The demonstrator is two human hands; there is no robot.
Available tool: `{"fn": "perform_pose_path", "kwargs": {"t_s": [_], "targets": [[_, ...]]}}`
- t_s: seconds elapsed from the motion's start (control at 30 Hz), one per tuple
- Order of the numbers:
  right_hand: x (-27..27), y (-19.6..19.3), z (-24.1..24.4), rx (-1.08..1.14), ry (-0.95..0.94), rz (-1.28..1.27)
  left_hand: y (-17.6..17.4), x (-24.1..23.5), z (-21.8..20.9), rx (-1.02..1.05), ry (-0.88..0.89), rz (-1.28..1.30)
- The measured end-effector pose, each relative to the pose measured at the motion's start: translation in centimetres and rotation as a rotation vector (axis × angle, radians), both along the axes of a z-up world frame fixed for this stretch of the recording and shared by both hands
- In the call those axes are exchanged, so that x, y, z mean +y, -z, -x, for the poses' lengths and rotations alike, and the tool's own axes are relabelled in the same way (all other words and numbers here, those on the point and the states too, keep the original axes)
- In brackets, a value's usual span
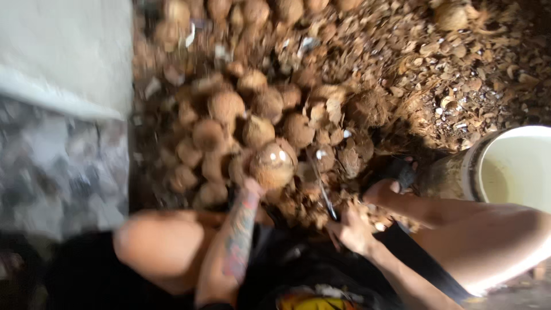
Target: The person sits on the floor surrounded by coconuts and uses a large knife to peel the husks off several coconuts. After peeling, the person pours the coconut water into a white bucket and places the peeled coconut into a black container.
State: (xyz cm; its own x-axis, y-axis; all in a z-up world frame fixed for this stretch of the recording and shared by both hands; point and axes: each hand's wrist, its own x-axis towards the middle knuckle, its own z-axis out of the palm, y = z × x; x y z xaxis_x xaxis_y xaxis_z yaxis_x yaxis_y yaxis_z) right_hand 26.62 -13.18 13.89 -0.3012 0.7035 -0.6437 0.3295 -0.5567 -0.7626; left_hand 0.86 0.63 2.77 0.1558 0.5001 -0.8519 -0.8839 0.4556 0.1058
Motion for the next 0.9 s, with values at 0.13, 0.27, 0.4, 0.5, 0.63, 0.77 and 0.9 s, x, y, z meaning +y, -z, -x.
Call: {"fn": "perform_pose_path", "kwargs": {"t_s": [0.13,0.27,0.4,0.5,0.63,0.77,0.9], "targets": [[1.1,-6.9,0.5,0.249,0.111,-0.654,0.8,0.1,0.4,0.235,0.296,-0.62],[1.7,-13.6,2.2,-0.136,0.694,0.275,-0.6,-0.6,-0.9,0.219,0.363,-0.273],[0.0,5.9,1.1,-0.247,-0.004,-0.543,4.5,1.0,0.8,0.239,0.18,-0.309],[-0.4,7.7,1.2,-0.216,0.037,0.07,2.4,-0.8,-0.1,0.114,0.117,-0.164],[0.6,-1.8,0.5,-0.214,0.268,-0.274,0.9,-4.0,0.1,0.174,0.211,-0.118],[0.8,-4.3,-1.1,0.567,0.269,-1.041,0.3,-1.9,-1.6,0.222,0.311,-0.173],[2.6,-3.8,2.3,0.367,0.438,-1.609,0.6,-2.1,-2.5,0.212,0.218,-0.15]]}}
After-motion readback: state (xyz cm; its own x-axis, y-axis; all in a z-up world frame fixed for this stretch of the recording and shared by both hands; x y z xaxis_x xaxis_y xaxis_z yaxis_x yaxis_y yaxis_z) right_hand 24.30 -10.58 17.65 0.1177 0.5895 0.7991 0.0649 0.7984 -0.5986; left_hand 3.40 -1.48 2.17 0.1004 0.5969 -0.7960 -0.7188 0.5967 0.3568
